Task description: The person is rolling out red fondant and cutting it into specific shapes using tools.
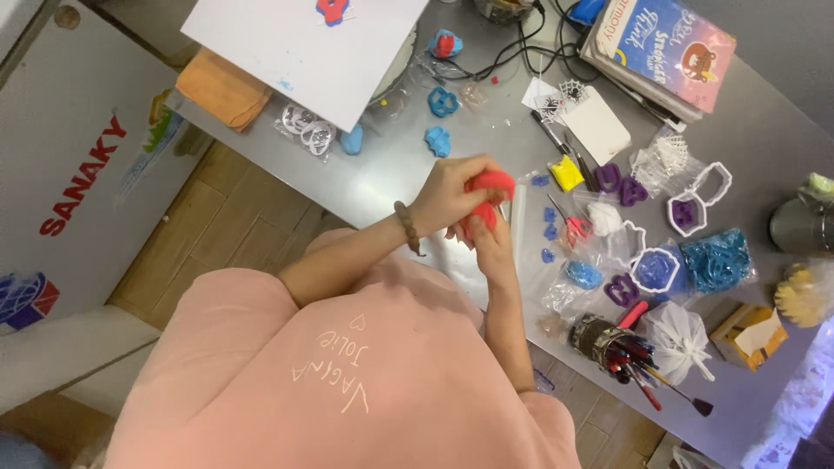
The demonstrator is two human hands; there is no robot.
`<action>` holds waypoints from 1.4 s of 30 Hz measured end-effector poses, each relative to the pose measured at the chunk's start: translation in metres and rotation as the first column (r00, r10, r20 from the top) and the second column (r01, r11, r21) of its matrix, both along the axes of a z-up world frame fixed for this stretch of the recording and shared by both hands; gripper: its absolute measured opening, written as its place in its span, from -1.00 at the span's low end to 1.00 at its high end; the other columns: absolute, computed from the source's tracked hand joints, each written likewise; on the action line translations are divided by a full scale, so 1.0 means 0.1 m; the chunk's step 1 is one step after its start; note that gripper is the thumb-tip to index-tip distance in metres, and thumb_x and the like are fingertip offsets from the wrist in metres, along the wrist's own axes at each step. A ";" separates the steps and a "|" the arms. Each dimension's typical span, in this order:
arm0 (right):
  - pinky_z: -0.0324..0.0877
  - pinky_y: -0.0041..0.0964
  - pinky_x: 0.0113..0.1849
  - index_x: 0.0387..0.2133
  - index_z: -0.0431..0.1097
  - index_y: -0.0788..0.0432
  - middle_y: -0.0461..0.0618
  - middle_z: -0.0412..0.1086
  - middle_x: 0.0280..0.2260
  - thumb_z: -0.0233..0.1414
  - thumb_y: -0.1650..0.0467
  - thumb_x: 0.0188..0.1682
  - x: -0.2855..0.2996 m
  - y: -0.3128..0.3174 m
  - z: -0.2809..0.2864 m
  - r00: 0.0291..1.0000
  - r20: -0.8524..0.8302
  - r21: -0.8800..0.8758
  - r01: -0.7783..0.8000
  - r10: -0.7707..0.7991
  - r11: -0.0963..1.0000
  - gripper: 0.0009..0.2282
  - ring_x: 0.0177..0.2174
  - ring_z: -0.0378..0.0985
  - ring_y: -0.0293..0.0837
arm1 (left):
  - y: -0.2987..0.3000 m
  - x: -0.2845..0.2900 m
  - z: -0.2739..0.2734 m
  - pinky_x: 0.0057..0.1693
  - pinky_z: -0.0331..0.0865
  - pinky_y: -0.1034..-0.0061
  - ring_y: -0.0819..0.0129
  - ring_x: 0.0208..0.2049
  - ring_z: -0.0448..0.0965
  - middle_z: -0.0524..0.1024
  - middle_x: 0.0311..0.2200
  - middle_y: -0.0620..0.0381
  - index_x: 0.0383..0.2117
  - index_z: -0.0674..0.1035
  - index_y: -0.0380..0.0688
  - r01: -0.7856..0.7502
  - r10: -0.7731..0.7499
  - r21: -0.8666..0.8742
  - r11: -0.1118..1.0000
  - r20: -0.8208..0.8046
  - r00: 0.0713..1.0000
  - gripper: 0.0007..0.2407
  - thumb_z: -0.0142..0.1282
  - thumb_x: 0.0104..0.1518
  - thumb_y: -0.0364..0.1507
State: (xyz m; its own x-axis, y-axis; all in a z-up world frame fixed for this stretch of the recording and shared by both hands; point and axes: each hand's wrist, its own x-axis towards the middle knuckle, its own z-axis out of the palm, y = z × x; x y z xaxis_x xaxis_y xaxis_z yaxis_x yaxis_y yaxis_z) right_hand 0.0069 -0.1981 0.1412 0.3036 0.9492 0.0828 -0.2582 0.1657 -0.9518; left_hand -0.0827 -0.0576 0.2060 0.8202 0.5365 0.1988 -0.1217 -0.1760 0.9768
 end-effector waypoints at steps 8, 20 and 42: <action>0.43 -0.17 -0.20 0.09 0.29 0.45 0.03 0.33 -0.44 -0.05 -0.12 0.06 0.14 -0.25 -0.22 0.982 -0.012 -0.008 0.187 -0.187 0.982 -0.23 -0.45 0.35 -0.18 | 0.65 -0.24 0.27 0.02 0.53 0.56 0.51 -0.13 0.60 0.65 -0.12 0.18 -0.01 0.58 -0.21 0.015 -0.003 -0.060 0.998 0.197 0.980 -0.82 0.16 0.34 -0.44; 0.38 -0.39 -0.22 0.00 0.33 0.35 0.02 0.41 -0.26 -0.02 -0.10 0.06 0.02 -0.15 0.19 0.774 0.520 0.066 0.385 -0.361 0.921 -0.32 -0.27 0.48 -0.19 | -0.11 -0.25 0.18 0.14 0.40 0.40 0.15 0.07 0.45 0.39 0.10 -0.09 0.21 0.40 -0.18 0.247 -0.244 0.099 0.964 -0.046 0.969 -0.51 0.17 0.07 -0.57; 0.31 -0.43 -0.52 0.04 0.31 0.22 0.00 0.42 -0.35 -0.06 -0.17 0.04 0.34 -0.35 -0.51 0.849 -0.500 0.105 0.256 -0.172 0.961 -0.30 -0.50 0.43 -0.24 | 0.12 -0.04 0.24 0.38 0.20 0.22 0.06 0.39 0.19 0.22 0.37 -0.18 0.37 0.29 -0.09 0.475 -0.601 0.395 0.787 0.313 0.736 -0.57 0.02 0.37 -0.56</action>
